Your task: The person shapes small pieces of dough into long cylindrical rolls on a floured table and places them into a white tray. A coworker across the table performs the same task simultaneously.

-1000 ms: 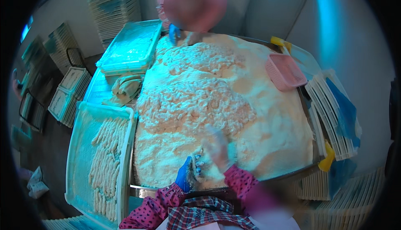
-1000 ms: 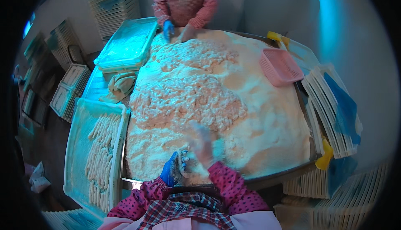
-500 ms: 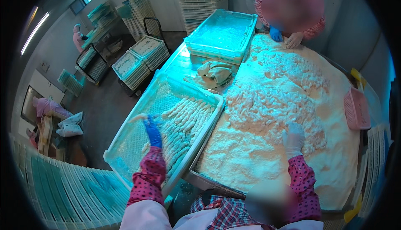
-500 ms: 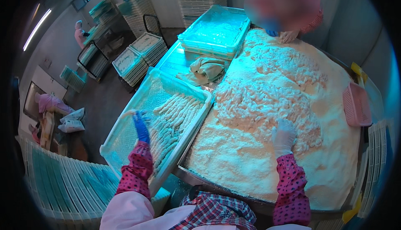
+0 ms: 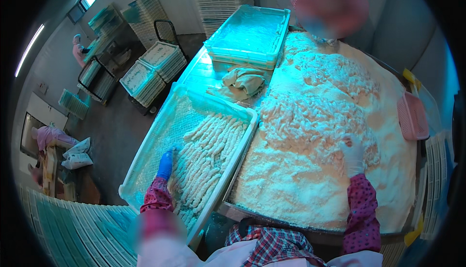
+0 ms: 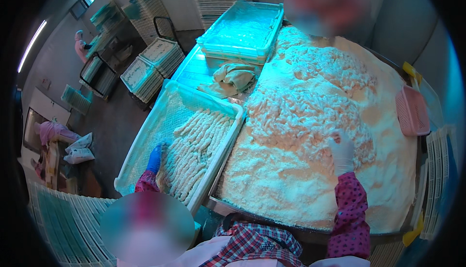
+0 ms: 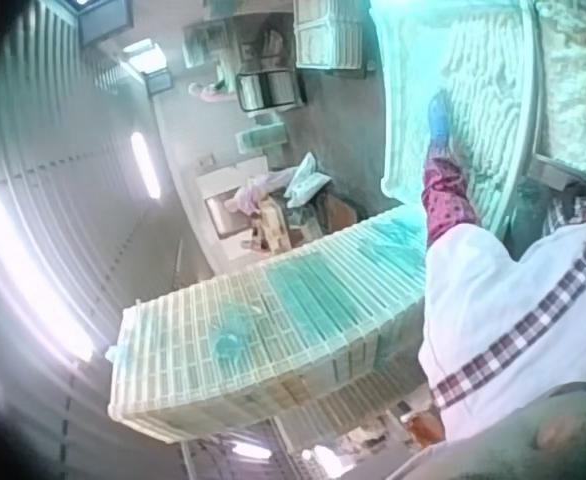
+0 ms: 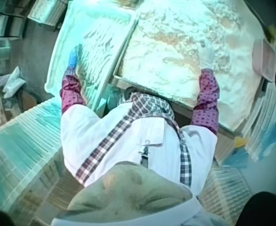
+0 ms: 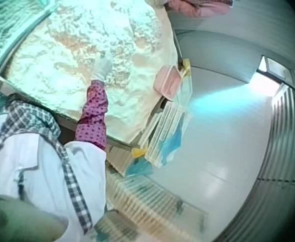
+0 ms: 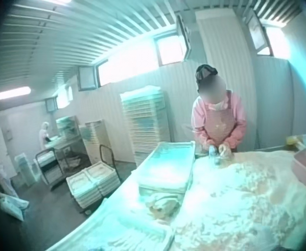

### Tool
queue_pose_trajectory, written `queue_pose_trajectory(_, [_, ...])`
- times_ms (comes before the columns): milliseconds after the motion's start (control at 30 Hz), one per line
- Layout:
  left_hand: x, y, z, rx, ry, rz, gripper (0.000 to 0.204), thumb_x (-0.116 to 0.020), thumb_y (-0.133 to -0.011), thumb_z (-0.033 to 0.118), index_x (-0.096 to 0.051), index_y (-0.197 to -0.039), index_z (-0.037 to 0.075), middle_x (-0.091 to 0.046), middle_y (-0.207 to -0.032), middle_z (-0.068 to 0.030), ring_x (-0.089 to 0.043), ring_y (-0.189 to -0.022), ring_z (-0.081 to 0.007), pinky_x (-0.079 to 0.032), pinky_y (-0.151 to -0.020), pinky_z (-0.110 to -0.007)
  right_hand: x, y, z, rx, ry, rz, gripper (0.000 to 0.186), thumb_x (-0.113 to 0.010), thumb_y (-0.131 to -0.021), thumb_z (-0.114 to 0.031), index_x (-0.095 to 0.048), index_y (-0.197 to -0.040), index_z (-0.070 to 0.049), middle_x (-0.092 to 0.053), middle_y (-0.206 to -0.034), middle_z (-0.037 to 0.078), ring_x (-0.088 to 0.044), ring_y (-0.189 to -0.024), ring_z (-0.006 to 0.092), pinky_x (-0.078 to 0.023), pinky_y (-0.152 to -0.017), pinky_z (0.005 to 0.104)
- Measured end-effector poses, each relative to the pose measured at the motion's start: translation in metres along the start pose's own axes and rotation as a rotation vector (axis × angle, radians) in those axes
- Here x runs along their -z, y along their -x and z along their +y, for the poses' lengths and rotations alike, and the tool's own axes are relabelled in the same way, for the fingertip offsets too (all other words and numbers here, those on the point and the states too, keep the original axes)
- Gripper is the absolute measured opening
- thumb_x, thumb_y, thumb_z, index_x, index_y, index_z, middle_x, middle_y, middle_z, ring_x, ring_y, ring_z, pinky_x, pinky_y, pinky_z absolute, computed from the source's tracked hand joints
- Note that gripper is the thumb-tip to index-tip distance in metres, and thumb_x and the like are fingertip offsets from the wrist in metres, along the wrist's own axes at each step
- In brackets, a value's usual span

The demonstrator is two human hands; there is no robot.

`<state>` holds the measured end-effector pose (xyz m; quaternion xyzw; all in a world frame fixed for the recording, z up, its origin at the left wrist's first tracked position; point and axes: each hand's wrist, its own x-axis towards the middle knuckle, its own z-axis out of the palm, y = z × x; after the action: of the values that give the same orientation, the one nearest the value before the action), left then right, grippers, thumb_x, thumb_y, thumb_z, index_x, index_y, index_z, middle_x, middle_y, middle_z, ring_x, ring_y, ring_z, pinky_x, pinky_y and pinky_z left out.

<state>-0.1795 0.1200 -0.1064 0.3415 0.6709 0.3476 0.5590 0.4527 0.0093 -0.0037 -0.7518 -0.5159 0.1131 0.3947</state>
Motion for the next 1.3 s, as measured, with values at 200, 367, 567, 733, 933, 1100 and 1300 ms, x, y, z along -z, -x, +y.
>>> queue_pose_trajectory(200, [-0.03,0.033,-0.012,-0.543,-0.136,0.034,0.043,-0.037,-0.096,0.032,-0.046,-0.13,0.007,-0.053,-0.125,-0.0079,-0.049,-0.111,-0.0205,-0.035,-0.095,-0.036,0.027,0.054,-0.057,0.201,-0.119,0.096,0.01,-0.059,-0.079,-0.001,-0.061,-0.086,-0.007,-0.061,-0.08,0.003,-0.057,-0.073,0.0121,-0.046,-0.071,0.0269])
queue_pose_trajectory(367, [-0.195,0.142,0.033,-1.116,-0.612,-0.107,0.037,-0.052,-0.09,0.019,-0.051,-0.124,0.004,-0.054,-0.119,-0.0171,-0.053,-0.106,-0.0292,-0.039,-0.092,-0.04,0.009,0.148,-0.022,0.331,-0.105,-0.495,0.031,-0.067,-0.077,-0.016,-0.06,-0.106,-0.008,-0.06,-0.109,0.012,-0.058,-0.101,0.0267,-0.046,-0.086,0.038])
queue_pose_trajectory(567, [-0.334,0.181,-0.018,-0.949,-0.739,-0.518,0.049,-0.06,-0.084,0.025,-0.046,-0.128,0.009,-0.057,-0.111,-0.0183,-0.054,-0.1,-0.0366,-0.044,-0.085,-0.042,0.025,0.171,0.007,-0.052,0.162,-0.279,0.04,-0.064,-0.081,-0.019,-0.055,-0.117,-0.006,-0.059,-0.112,0.016,-0.059,-0.098,0.0309,-0.047,-0.085,0.039])
queue_pose_trajectory(733, [-0.404,0.22,-0.02,-1.137,-0.882,-0.788,0.06,-0.066,-0.074,0.02,-0.045,-0.13,0.017,-0.058,-0.109,-0.0151,-0.056,-0.093,-0.0337,-0.046,-0.079,-0.044,0.046,0.158,0.016,-0.017,0.167,0.147,0.04,-0.064,-0.076,-0.016,-0.055,-0.113,-0.003,-0.059,-0.102,0.017,-0.055,-0.098,0.0334,-0.043,-0.087,0.0409])
queue_pose_trajectory(933, [-0.403,0.199,-0.023,-1.278,-1.043,-0.618,0.044,-0.068,-0.071,0.018,-0.058,-0.114,0.017,-0.059,-0.102,-0.0074,-0.057,-0.085,-0.03,-0.046,-0.072,-0.041,0.054,0.159,0.039,0.182,0.377,-0.032,0.031,-0.064,-0.072,-0.015,-0.059,-0.101,-0.005,-0.058,-0.102,0.015,-0.053,-0.101,0.0321,-0.042,-0.088,0.0423])
queue_pose_trajectory(1100, [-0.399,0.2,0.011,-0.821,-0.358,-0.75,0.03,-0.068,-0.071,0.007,-0.061,-0.1,0.008,-0.059,-0.101,-0.0098,-0.057,-0.095,-0.0281,-0.045,-0.082,-0.036,0.04,0.166,0.059,-0.042,-0.036,0.053,0.027,-0.06,-0.079,-0.01,-0.061,-0.106,-0.006,-0.06,-0.102,0.012,-0.057,-0.094,0.025,-0.046,-0.084,0.0353])
queue_pose_trajectory(1300, [-0.346,0.175,0.042,-1.179,-0.886,-0.842,0.033,-0.059,-0.069,-0.002,-0.067,-0.095,0.015,-0.062,-0.107,-0.0103,-0.06,-0.092,-0.0314,-0.05,-0.077,-0.039,0.058,0.144,0.048,-0.156,-0.116,-0.118,0.034,-0.059,-0.082,-0.007,-0.058,-0.115,-0.007,-0.061,-0.1,0.009,-0.059,-0.088,0.0191,-0.048,-0.078,0.0275])
